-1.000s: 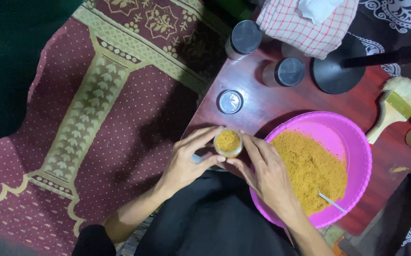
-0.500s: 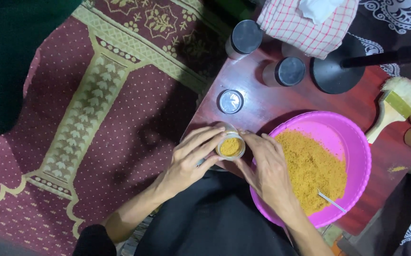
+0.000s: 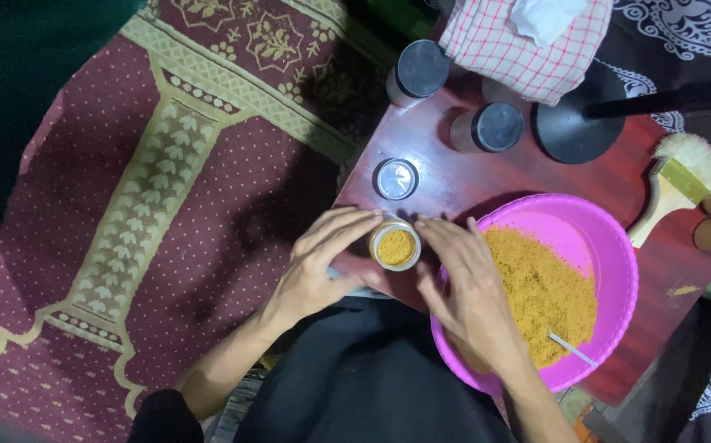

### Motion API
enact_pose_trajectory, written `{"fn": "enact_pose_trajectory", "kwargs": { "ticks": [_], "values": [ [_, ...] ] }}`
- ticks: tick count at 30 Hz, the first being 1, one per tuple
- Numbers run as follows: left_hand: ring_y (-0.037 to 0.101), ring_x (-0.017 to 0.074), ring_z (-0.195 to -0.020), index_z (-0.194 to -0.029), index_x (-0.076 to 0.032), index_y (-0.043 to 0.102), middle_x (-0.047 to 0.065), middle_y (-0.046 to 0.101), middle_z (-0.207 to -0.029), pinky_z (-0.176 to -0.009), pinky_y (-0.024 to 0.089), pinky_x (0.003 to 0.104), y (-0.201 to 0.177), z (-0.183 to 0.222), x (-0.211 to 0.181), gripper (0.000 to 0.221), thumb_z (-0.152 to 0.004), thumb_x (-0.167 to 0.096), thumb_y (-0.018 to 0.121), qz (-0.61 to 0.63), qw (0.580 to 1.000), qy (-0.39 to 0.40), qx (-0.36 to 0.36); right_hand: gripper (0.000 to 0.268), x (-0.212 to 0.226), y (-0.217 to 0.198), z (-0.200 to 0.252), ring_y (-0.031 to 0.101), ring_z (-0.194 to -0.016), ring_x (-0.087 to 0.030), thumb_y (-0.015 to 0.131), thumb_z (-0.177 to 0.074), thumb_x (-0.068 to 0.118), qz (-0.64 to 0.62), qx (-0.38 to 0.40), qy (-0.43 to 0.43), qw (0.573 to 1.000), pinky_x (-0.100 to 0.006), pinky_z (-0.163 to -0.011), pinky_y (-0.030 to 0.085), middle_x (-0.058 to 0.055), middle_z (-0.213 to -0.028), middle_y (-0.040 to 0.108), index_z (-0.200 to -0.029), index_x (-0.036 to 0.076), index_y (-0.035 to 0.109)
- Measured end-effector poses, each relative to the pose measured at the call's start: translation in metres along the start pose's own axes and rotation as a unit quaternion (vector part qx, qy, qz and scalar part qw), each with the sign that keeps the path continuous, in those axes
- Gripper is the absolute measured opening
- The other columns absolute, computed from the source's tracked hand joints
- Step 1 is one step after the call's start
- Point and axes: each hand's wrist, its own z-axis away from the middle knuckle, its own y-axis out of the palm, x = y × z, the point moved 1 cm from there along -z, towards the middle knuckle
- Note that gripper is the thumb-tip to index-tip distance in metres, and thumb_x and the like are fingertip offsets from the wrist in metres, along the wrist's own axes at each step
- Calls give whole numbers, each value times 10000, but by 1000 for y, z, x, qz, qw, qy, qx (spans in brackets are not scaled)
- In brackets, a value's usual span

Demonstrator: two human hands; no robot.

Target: The person uses a spoon to scoop a yellow powder from a pink bowl into a small glass jar, then places a black lid on the jar.

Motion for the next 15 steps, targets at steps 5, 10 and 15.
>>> {"fn": "enact_pose_trajectory", "kwargs": {
  "ticks": [5, 10, 15],
  "values": [
    [689, 393, -1026, -1276, -29, 696, 140, 710, -1119, -889, 568, 502, -13, -18, 17, 309, -994, -156, 680, -80, 996, -27, -2, 323, -18, -3, -19, 675, -1073, -356, 695, -920, 27, 48, -37, 4, 998, -477, -969, 549, -148, -1195, 693, -1243, 20, 701],
    [620, 372, -997, -1288, -52, 685, 140, 650, -1065, -833, 530, 498, -24, -56, 17, 386, -931, -172, 769, -190, 979, -37, 60, 365, -25, 6, -49, 670, -1007, -361, 787, -897, 101, 97, -16, -17, 995, -469, -866, 583, -151, -1141, 682, -1237, 16, 685],
    [511, 323, -1053, -1399, -92, 606, 94, 544, -1151, -866, 459, 453, -18, -73, 26, 652, -818, -261, 848, -227, 952, -89, 185, 167, -35, 13, -69, 645, -944, -305, 734, -953, 148, 111, -17, -1, 994, -423, -801, 562, -90, -1095, 660, -1110, 91, 734]
  ]
}}
